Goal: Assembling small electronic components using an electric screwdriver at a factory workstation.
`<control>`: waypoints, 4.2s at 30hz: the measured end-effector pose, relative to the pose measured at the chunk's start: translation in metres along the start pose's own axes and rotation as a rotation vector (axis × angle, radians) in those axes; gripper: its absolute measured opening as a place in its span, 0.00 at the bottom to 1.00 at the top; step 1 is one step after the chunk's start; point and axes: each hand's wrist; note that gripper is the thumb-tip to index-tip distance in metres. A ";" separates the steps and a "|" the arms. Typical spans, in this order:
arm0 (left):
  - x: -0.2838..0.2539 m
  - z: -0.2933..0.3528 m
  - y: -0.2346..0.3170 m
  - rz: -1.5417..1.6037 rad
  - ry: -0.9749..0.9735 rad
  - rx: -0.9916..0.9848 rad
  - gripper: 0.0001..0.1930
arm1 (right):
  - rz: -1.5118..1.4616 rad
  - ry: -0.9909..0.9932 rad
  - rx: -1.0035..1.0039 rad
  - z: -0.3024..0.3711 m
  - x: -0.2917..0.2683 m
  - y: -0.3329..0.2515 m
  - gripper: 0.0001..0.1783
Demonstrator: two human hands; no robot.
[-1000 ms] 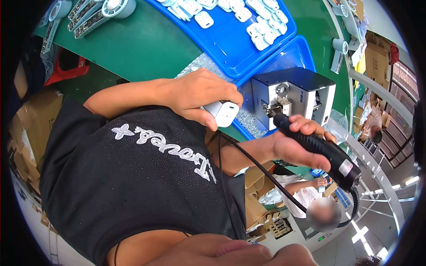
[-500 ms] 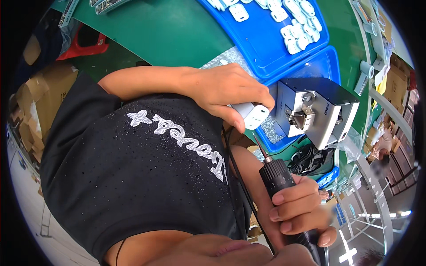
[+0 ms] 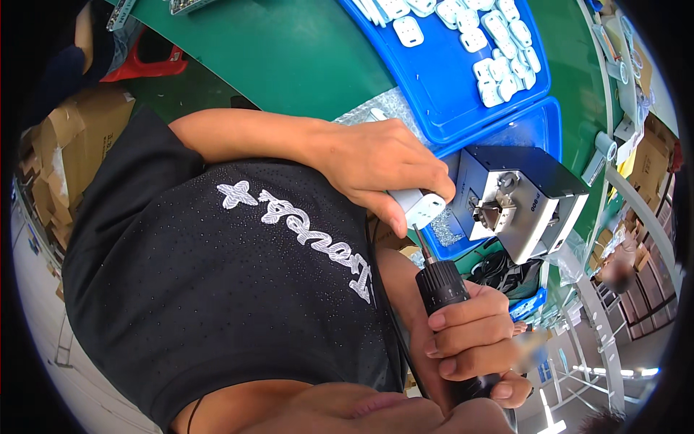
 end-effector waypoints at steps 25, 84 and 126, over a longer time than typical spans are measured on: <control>-0.150 -0.206 -0.073 -0.927 -0.289 0.395 0.21 | 0.077 0.521 -0.096 0.044 -0.017 0.080 0.48; -0.189 0.076 0.116 -0.955 0.745 -0.023 0.20 | 0.994 -0.208 0.409 -0.063 0.053 0.146 0.26; -0.074 0.024 0.062 -0.230 0.314 -0.129 0.24 | 0.667 -0.113 0.653 0.017 0.056 0.092 0.36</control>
Point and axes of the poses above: each hand's wrist, its own z-axis away from the middle knuckle, its own x-axis out of the palm, y = z × x, and after that the axes turned 15 degrees about y, right-handed
